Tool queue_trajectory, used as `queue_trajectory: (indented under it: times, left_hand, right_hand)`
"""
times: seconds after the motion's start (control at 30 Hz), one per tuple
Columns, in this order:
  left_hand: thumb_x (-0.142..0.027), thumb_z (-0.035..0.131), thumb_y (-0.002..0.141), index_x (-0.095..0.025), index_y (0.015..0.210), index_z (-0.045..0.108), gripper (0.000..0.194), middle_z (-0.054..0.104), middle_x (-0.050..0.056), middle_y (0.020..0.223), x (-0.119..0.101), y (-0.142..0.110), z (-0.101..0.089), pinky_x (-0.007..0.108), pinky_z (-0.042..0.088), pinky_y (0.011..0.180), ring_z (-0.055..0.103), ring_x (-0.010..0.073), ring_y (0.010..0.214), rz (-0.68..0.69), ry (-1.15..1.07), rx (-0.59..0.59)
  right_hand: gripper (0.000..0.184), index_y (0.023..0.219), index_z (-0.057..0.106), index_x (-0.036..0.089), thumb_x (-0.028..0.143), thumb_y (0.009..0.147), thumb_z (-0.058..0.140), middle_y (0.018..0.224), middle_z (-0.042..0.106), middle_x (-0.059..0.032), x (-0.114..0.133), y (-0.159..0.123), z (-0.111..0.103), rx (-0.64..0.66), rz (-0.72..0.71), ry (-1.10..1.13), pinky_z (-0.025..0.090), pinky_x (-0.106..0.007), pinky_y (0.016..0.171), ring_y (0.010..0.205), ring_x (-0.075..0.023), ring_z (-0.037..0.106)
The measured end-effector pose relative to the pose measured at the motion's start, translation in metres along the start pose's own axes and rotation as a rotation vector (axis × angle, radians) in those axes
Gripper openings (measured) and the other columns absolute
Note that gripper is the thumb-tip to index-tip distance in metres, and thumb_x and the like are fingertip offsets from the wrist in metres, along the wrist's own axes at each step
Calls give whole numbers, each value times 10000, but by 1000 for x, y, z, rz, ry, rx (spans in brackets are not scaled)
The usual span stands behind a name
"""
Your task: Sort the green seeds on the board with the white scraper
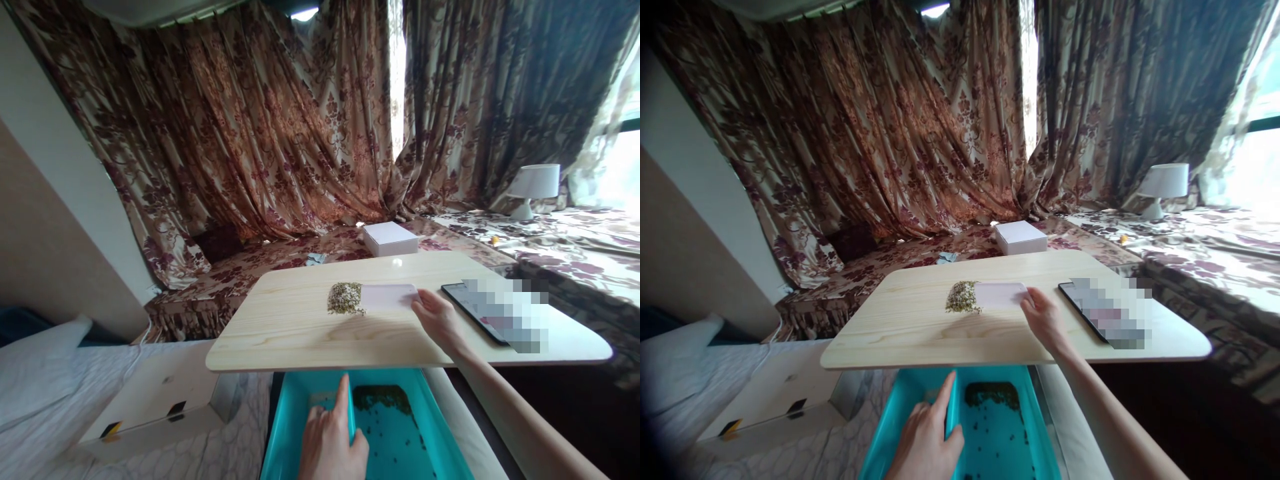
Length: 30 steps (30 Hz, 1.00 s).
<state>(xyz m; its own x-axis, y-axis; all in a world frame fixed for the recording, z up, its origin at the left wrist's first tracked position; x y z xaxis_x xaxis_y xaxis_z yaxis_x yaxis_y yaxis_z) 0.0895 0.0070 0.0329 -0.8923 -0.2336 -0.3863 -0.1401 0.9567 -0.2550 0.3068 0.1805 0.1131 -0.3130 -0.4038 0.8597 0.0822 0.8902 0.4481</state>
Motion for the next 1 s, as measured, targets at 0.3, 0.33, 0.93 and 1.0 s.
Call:
queue_trajectory:
  times: [0.3, 0.33, 0.93, 1.0]
  left_hand:
    - [-236, 448, 811, -181, 1499, 174, 743, 693, 79, 1006, 0, 0, 2, 326, 355, 939, 524, 270, 1074, 11, 3, 11]
    - [-234, 446, 806, -180, 1498, 179, 744, 695, 77, 990, 0, 0, 1, 328, 357, 935, 528, 271, 1062, 8, 9, 7]
    - [-229, 441, 792, -166, 1493, 150, 762, 687, 111, 1036, -1, 2, 3, 361, 362, 957, 535, 301, 1070, 0, 38, 8]
    - [-225, 442, 787, -166, 1493, 158, 763, 688, 112, 1031, -1, 1, 2, 361, 362, 955, 534, 304, 1070, -5, 41, -1]
  right_hand:
    - [125, 642, 601, 208, 269, 648, 492, 603, 633, -2, -1, 0, -4, -6, -21, -82, 416, -272, 574, 597, -171, 566]
    - [129, 644, 604, 208, 268, 649, 490, 603, 635, -4, -2, 1, -6, -13, -23, -96, 417, -273, 576, 597, -173, 568]
    - [169, 689, 631, 214, 257, 666, 470, 662, 684, -21, -3, 9, 1, 1, -49, -133, 441, -279, 604, 642, -188, 608]
    - [171, 696, 634, 214, 252, 661, 471, 655, 678, -20, -3, 9, 0, 1, -48, -121, 441, -281, 604, 646, -190, 609]
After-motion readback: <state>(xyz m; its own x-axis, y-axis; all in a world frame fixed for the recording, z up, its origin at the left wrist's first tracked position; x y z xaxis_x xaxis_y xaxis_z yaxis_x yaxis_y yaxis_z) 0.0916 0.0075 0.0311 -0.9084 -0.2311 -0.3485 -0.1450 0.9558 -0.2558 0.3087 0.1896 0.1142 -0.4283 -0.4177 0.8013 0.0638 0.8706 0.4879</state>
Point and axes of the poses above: each hand's wrist, its own y-axis towards the middle knuckle, its own z-axis out of the palm, x = y × z, the point moved 9 cm from there along y, towards the middle knuckle
